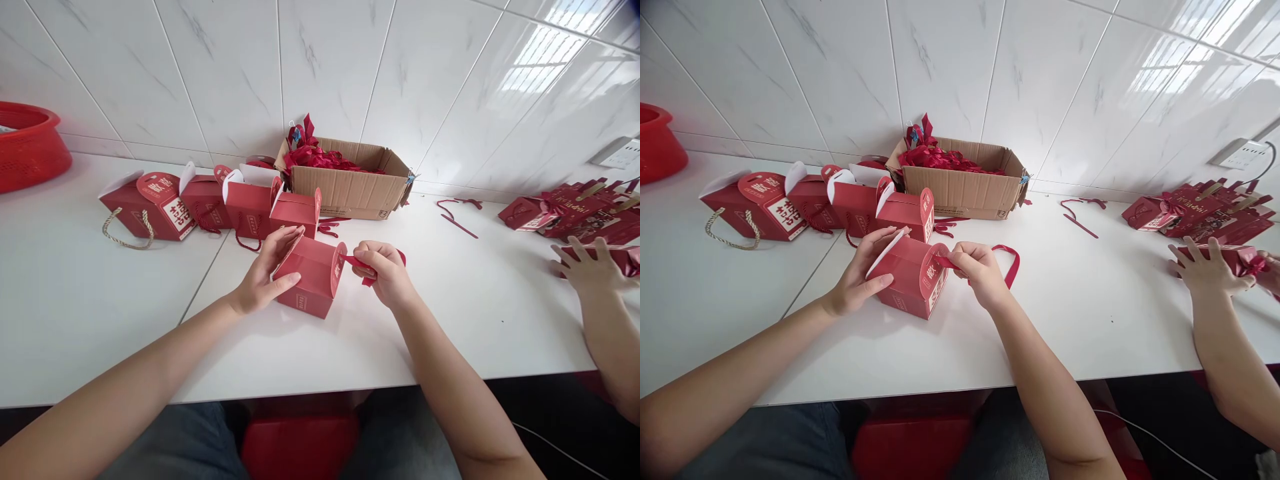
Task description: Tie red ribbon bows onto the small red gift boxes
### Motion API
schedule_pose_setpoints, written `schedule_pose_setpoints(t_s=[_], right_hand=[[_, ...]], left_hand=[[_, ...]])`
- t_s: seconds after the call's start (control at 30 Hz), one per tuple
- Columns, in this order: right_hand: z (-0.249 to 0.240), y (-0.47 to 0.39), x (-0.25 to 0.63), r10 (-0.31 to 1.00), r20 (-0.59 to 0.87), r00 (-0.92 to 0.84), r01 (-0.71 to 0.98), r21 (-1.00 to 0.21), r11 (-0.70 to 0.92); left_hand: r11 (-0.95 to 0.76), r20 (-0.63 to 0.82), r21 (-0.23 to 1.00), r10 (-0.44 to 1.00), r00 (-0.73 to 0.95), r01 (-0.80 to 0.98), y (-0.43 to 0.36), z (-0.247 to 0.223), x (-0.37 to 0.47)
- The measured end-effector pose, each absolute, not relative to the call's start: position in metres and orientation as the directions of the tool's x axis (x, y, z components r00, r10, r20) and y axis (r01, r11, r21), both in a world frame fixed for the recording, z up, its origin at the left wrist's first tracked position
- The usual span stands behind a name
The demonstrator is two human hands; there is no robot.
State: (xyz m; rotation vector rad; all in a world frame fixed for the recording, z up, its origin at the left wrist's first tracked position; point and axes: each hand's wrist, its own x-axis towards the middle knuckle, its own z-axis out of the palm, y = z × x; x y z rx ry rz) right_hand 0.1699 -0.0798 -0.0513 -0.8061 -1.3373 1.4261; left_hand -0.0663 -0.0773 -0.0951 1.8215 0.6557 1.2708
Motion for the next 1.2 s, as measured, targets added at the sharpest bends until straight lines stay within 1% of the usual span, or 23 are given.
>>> schedule_pose_setpoints(t_s=[0.23,0.33,0.4,0.5,0.57,0.63,0.77,0.87,1.03,1.2], right_hand=[[-0.051,-0.080,0.171,0.944,0.153,-0.294,-0.201,-0.975,0.095],[-0.051,-0.082,0.170,0.945,0.161,-0.284,-0.161,-0.980,0.119],[-0.051,-0.083,0.169,0.948,0.188,-0.257,-0.100,-0.981,0.167],[-0.051,-0.085,0.167,0.940,0.271,-0.208,0.002,-0.961,0.278],[-0.050,-0.085,0.168,0.921,0.334,-0.199,0.016,-0.939,0.344],[-0.050,-0.085,0.169,0.902,0.354,-0.248,-0.018,-0.932,0.362],[-0.051,-0.084,0.171,0.854,0.335,-0.397,-0.089,-0.940,0.328],[-0.053,-0.084,0.170,0.846,0.364,-0.390,-0.119,-0.931,0.345],[-0.052,-0.085,0.170,0.858,0.336,-0.389,-0.154,-0.942,0.299],[-0.052,-0.082,0.174,0.811,0.332,-0.481,-0.230,-0.941,0.249]], left_hand=[[-0.552,0.522,0.833,0.772,0.362,-0.026,-0.078,-0.094,-0.066],[-0.567,0.533,0.823,0.757,0.377,-0.026,-0.080,-0.093,-0.066],[-0.579,0.541,0.815,0.745,0.391,-0.023,-0.081,-0.091,-0.064],[-0.598,0.550,0.802,0.729,0.407,-0.012,-0.083,-0.088,-0.062],[-0.605,0.554,0.796,0.724,0.410,-0.007,-0.084,-0.087,-0.062],[-0.606,0.556,0.795,0.725,0.407,-0.005,-0.084,-0.088,-0.061],[-0.611,0.559,0.791,0.714,0.421,-0.014,-0.084,-0.089,-0.062],[-0.607,0.554,0.794,0.708,0.437,-0.023,-0.085,-0.090,-0.062],[-0.608,0.558,0.793,0.700,0.445,-0.039,-0.087,-0.089,-0.060],[-0.599,0.549,0.800,0.695,0.465,-0.049,-0.088,-0.088,-0.059]])
